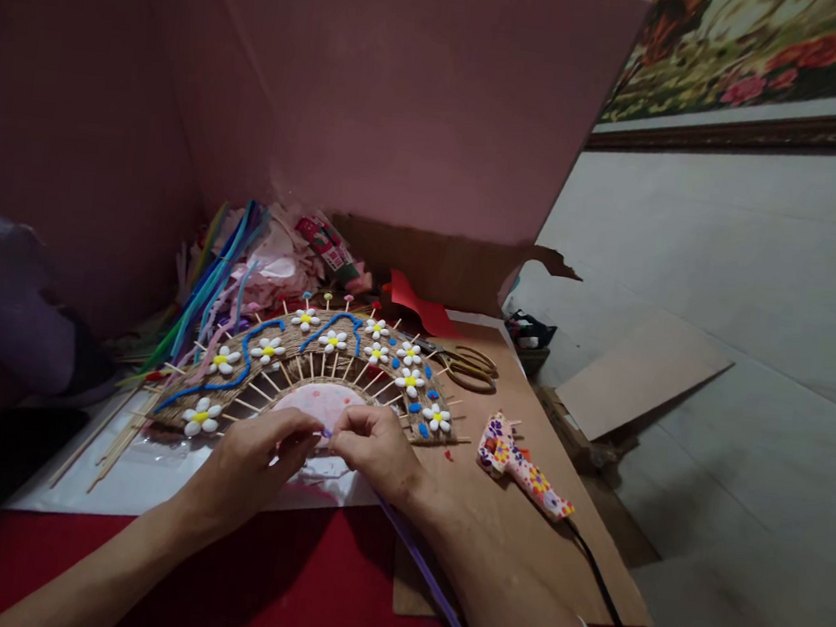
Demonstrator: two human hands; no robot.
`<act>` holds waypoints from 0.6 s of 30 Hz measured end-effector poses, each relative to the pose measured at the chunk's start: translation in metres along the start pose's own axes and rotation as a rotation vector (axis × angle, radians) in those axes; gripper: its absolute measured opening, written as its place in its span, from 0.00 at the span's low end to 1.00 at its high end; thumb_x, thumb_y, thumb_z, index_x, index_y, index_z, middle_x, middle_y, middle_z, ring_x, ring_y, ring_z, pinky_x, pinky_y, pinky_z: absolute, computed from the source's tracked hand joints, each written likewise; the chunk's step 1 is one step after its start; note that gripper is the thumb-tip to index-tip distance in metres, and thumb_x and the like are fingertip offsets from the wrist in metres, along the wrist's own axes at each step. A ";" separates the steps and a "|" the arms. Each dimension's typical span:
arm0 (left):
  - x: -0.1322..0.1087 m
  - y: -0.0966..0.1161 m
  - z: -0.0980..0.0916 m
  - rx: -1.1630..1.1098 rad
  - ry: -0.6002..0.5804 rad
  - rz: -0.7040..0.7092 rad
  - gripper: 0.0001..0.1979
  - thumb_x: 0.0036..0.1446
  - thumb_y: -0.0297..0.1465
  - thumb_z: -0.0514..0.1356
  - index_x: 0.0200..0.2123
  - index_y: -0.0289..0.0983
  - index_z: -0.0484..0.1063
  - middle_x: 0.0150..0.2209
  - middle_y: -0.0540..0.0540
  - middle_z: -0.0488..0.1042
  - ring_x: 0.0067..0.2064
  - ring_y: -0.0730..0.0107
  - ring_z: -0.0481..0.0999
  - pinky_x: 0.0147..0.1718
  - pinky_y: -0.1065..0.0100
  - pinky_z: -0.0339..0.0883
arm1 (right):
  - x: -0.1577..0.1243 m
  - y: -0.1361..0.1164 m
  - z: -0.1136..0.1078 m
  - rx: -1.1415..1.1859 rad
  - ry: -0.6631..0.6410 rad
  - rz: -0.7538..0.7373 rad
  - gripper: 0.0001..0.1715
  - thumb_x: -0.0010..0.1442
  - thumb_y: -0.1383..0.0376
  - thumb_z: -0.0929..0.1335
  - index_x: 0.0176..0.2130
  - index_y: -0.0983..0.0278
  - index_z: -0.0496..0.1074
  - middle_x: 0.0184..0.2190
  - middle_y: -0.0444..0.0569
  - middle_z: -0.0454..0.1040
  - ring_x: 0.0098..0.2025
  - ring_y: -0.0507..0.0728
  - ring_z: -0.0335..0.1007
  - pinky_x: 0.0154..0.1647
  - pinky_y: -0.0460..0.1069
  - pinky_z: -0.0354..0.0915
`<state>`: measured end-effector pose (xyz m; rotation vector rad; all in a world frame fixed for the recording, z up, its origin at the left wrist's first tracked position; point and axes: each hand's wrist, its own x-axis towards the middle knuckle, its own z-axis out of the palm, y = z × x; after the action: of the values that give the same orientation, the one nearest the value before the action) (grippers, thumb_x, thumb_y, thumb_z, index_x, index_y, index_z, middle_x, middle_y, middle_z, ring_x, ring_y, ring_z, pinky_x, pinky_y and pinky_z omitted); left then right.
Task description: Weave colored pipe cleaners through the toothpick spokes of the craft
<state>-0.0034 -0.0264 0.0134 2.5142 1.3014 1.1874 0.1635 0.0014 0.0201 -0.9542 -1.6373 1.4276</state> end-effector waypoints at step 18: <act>0.004 0.012 -0.009 -0.500 -0.052 -0.353 0.09 0.53 0.27 0.54 0.24 0.34 0.71 0.20 0.52 0.67 0.22 0.77 0.62 0.22 0.74 0.55 | -0.005 -0.008 0.000 0.030 -0.084 -0.025 0.11 0.51 0.62 0.66 0.22 0.65 0.65 0.15 0.38 0.59 0.17 0.46 0.49 0.18 0.43 0.46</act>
<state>-0.0006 -0.0336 0.0267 1.8659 1.1859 1.1753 0.1658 -0.0040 0.0280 -0.8647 -1.6778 1.4893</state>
